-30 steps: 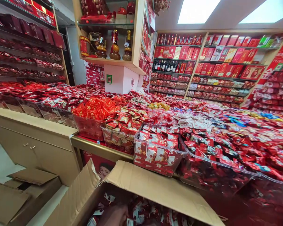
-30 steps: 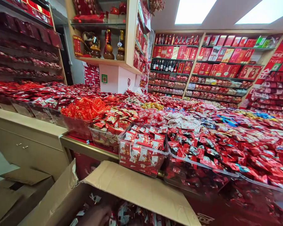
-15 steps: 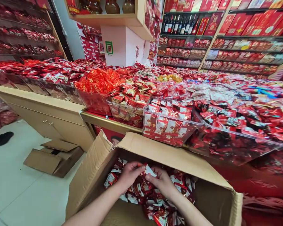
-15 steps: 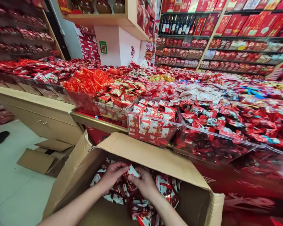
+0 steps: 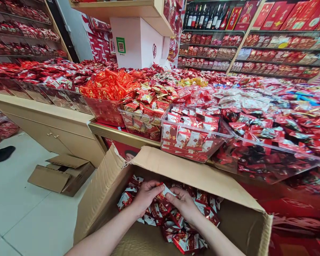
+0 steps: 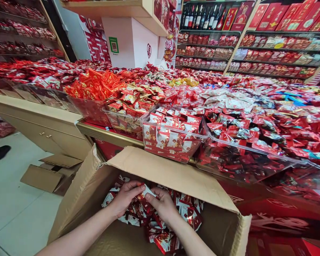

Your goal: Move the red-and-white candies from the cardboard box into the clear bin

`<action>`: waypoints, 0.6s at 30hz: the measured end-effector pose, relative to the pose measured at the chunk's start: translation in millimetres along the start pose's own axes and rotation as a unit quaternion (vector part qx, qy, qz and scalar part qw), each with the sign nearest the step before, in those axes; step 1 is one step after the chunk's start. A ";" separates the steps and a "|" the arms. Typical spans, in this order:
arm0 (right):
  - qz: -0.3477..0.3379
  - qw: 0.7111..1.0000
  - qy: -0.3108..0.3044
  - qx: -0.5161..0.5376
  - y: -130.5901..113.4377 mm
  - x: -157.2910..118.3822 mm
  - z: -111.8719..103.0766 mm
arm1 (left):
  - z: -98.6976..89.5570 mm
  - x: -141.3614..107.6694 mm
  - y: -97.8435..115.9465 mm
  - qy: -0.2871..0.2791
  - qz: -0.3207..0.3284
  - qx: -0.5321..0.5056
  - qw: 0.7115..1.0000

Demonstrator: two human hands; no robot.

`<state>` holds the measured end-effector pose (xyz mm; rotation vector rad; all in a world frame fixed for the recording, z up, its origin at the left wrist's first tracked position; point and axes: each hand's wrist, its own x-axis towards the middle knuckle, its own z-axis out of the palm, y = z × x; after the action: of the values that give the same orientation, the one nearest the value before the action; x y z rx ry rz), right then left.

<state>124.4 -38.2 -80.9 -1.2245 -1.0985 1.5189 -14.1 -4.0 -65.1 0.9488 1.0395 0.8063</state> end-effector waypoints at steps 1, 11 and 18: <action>0.012 1.000 -0.002 0.024 -0.4 0.1 -0.2 | 0.2 0.2 -0.4 0.012 -0.001 0.002 1.000; 0.001 0.994 0.027 0.106 3.1 1.4 3.1 | -14.1 5.7 -0.5 -0.042 0.033 0.119 0.991; -0.063 0.994 -0.008 0.087 11.1 11.0 -1.1 | -22.2 10.8 -5.3 -0.096 0.023 0.108 0.989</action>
<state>122.9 -30.0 -94.1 -1.0073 -1.0116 1.4954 -31.1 9.2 -78.2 1.2150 0.9509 0.6344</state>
